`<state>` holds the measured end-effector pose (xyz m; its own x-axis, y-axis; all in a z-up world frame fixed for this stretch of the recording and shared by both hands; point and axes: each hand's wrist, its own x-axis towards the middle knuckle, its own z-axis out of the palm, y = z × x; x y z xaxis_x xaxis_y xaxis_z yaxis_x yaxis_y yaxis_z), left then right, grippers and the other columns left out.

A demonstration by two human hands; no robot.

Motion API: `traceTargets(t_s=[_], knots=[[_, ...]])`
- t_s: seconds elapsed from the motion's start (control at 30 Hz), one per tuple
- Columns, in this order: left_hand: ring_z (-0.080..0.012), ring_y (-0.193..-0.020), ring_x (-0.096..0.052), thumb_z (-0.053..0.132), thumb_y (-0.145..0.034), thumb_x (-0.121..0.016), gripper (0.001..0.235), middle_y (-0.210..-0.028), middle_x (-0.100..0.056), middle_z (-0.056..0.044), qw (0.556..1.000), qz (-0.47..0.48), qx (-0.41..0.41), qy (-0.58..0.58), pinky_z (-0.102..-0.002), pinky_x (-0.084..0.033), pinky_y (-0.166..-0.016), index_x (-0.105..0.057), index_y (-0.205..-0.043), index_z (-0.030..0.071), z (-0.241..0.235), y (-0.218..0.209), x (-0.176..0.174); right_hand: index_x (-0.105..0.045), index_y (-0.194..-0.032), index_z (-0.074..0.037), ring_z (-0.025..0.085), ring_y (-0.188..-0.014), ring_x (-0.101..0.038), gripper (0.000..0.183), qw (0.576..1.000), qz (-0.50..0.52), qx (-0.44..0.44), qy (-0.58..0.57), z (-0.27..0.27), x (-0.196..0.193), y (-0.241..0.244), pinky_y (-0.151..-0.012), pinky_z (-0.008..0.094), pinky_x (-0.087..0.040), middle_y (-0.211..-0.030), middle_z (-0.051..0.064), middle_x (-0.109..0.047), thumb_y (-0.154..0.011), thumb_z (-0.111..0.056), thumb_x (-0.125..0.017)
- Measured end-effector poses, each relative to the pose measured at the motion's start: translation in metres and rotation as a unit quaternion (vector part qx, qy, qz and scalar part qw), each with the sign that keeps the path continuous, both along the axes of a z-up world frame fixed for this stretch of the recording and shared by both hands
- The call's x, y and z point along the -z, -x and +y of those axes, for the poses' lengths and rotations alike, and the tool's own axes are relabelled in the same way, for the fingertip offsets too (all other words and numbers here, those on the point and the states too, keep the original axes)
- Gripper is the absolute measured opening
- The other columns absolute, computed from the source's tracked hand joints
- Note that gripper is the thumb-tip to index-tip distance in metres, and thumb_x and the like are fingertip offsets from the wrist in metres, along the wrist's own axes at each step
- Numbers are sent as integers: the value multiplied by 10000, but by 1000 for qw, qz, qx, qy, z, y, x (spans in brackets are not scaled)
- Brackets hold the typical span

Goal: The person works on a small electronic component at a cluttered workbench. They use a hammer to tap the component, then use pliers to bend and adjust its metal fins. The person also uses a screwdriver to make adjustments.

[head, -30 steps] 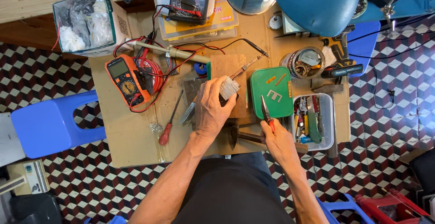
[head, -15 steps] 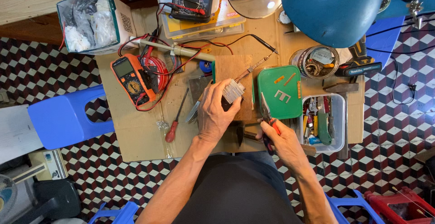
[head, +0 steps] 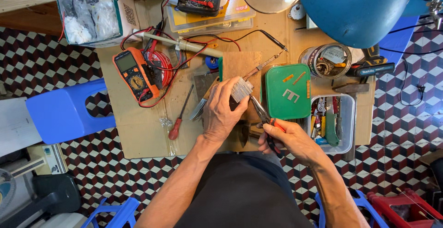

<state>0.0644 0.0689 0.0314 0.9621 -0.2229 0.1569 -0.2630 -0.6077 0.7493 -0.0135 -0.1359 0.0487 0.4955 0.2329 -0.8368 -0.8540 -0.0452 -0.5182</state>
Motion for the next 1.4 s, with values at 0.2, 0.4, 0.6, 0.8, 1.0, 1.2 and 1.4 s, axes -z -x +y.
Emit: traceTargets(t_s=[0.2, 0.4, 0.6, 0.8, 1.0, 1.2, 1.4], knots=[[-337, -1190, -614, 120, -871, -811, 519, -1285, -612, -133, 996, -63, 60, -23, -444, -491, -1086, -558, -1320, 58, 9, -5, -2, -621, -964, -8, 195, -648, -757, 358, 1000, 23, 21, -2, 0, -1, 0, -514, 227, -463, -810, 99, -753, -1018, -347, -518], [-282, -1208, -604, 107, -865, -814, 411, -1268, -581, -66, 989, -84, 120, -26, -410, -498, -1047, -584, -1206, 118, 12, -14, -3, -659, -1129, 4, 223, -630, -741, 387, 998, 14, 63, -24, 5, -5, 1, -548, 283, -570, -795, 119, -719, -1005, -333, -516], [-281, -1233, -590, 106, -847, -811, 389, -1277, -565, -61, 976, -121, 171, -62, -404, -500, -1030, -584, -1163, 119, 14, -22, -5, -628, -1156, 34, 230, -637, -723, 400, 996, 3, 82, -37, 6, 2, 6, -565, 319, -592, -805, 131, -706, -1021, -325, -516], [-271, -1216, -591, 112, -851, -794, 345, -1220, -597, -59, 970, -174, 158, -57, -420, -487, -1036, -599, -1136, 107, 15, -17, -8, -640, -1162, 20, 195, -757, -734, 379, 993, -5, 104, -46, 5, 4, 14, -664, 305, -596, -878, 127, -725, -1011, -310, -529], [-208, -1052, -696, 167, -962, -755, 237, -1127, -676, -39, 978, 181, -52, 89, -336, -560, -960, -652, -1173, 130, -6, 56, -8, -678, -1071, 36, 156, -821, -700, 381, 989, -89, 45, 107, -4, -20, 30, -744, 288, -561, -945, 131, -791, -1021, -314, -537], [-370, -1248, -520, 170, -810, -849, 743, -1340, -550, -197, 990, -57, -127, 21, -479, -421, -1058, -460, -1430, 41, -22, 65, -3, -672, -1072, -12, 139, -806, -684, 336, 978, -77, 98, 166, -26, -40, 28, -667, 281, -501, -946, 99, -762, -1017, -311, -529], [-338, -1239, -536, 188, -740, -864, 738, -1315, -595, -137, 993, -38, -92, -64, -480, -423, -1040, -523, -1382, 61, -11, 21, 4, -691, -1000, 19, 132, -753, -682, 375, 985, -111, 42, 124, -57, -41, 24, -657, 264, -528, -876, 82, -759, -1026, -317, -525]])
